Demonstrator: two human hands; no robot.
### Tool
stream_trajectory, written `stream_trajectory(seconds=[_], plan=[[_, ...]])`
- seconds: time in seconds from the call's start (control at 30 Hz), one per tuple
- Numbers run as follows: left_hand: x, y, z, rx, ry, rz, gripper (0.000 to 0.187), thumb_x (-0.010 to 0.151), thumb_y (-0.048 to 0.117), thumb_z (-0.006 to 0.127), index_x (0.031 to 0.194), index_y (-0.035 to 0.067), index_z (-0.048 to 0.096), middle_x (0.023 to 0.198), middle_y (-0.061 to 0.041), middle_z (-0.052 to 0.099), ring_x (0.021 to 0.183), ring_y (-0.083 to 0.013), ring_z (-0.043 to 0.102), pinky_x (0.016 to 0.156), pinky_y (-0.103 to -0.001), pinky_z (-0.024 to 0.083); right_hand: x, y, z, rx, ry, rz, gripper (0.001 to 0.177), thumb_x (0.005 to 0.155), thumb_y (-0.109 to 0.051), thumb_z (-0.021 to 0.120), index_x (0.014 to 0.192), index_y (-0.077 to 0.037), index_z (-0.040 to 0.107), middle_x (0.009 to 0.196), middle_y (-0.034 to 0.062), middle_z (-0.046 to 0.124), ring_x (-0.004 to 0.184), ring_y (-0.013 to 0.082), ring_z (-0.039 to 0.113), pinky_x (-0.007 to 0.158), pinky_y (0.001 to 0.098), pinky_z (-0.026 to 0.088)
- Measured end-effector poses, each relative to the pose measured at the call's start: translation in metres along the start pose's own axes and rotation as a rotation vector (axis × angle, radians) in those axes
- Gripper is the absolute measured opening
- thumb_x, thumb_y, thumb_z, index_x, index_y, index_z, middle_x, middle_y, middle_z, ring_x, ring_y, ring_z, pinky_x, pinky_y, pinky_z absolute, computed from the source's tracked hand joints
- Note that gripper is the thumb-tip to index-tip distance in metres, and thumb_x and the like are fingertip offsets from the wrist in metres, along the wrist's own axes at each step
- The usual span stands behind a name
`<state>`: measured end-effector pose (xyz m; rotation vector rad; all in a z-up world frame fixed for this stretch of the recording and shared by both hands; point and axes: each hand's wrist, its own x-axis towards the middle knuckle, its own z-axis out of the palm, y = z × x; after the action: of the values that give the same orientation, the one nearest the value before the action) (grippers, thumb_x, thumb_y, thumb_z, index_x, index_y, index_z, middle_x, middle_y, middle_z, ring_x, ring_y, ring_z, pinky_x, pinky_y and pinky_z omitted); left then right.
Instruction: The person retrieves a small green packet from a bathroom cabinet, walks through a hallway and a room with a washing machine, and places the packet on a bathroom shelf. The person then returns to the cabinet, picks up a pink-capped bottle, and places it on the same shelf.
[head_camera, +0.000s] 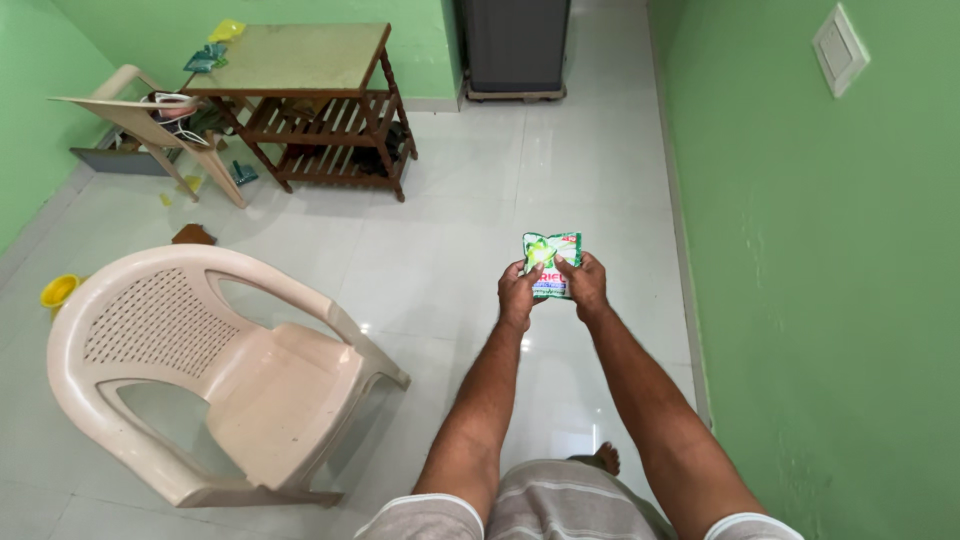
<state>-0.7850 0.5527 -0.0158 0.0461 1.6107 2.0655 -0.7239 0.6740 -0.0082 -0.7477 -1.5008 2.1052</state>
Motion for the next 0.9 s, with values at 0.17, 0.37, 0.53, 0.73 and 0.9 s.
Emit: stream_trajectory(seconds=[0.17, 0.37, 0.53, 0.73, 0.9], plan=[[0.054, -0.001, 0.031, 0.010, 0.038, 0.034, 0.027, 0.094, 0.020, 0.071, 0.115, 0.005, 0.064, 0.092, -0.007, 0.073, 0.077, -0.0173, 0.069, 0.062, -0.035, 0.059, 0.048, -0.017, -0.011, -0.009, -0.038, -0.010, 0.025, 0.093, -0.017, 0.074, 0.108, 0.000, 0.063, 0.095, 0.0086, 0.073, 0.077, 0.0143, 0.070, 0.069, 0.0308, 0.059], [0.095, -0.020, 0.085, 0.054, 0.078, 0.017, 0.026, 0.095, 0.020, 0.069, 0.115, 0.006, 0.061, 0.094, -0.007, 0.071, 0.078, -0.0175, 0.070, 0.062, -0.038, 0.062, 0.092, -0.036, -0.045, -0.156, 0.011, -0.052, 0.022, 0.093, -0.017, 0.075, 0.103, 0.000, 0.065, 0.091, 0.0083, 0.072, 0.075, 0.0134, 0.067, 0.067, 0.0316, 0.056], [0.118, -0.024, 0.122, 0.042, 0.086, 0.030, 0.025, 0.097, 0.021, 0.068, 0.115, 0.004, 0.063, 0.094, -0.008, 0.071, 0.077, -0.0179, 0.070, 0.061, -0.037, 0.062, 0.128, -0.050, -0.071, -0.169, -0.029, -0.077, 0.022, 0.093, -0.018, 0.074, 0.103, -0.001, 0.065, 0.090, 0.0071, 0.072, 0.075, 0.0125, 0.067, 0.067, 0.0310, 0.056], [0.135, -0.025, 0.145, 0.010, 0.103, -0.001, 0.026, 0.098, 0.022, 0.066, 0.117, 0.006, 0.061, 0.096, -0.007, 0.070, 0.079, -0.0172, 0.070, 0.062, -0.037, 0.062, 0.160, -0.055, -0.081, -0.229, -0.021, -0.102, 0.025, 0.092, -0.017, 0.075, 0.105, 0.001, 0.064, 0.091, 0.0079, 0.073, 0.076, 0.0127, 0.067, 0.069, 0.0311, 0.055], [0.158, -0.024, 0.144, -0.005, 0.097, -0.017, 0.028, 0.099, 0.023, 0.065, 0.120, 0.006, 0.060, 0.097, -0.008, 0.070, 0.080, -0.0177, 0.070, 0.064, -0.037, 0.061, 0.180, -0.055, -0.074, -0.278, -0.020, -0.100, 0.025, 0.092, -0.019, 0.075, 0.106, 0.000, 0.066, 0.091, 0.0082, 0.073, 0.076, 0.0133, 0.067, 0.070, 0.0312, 0.055]])
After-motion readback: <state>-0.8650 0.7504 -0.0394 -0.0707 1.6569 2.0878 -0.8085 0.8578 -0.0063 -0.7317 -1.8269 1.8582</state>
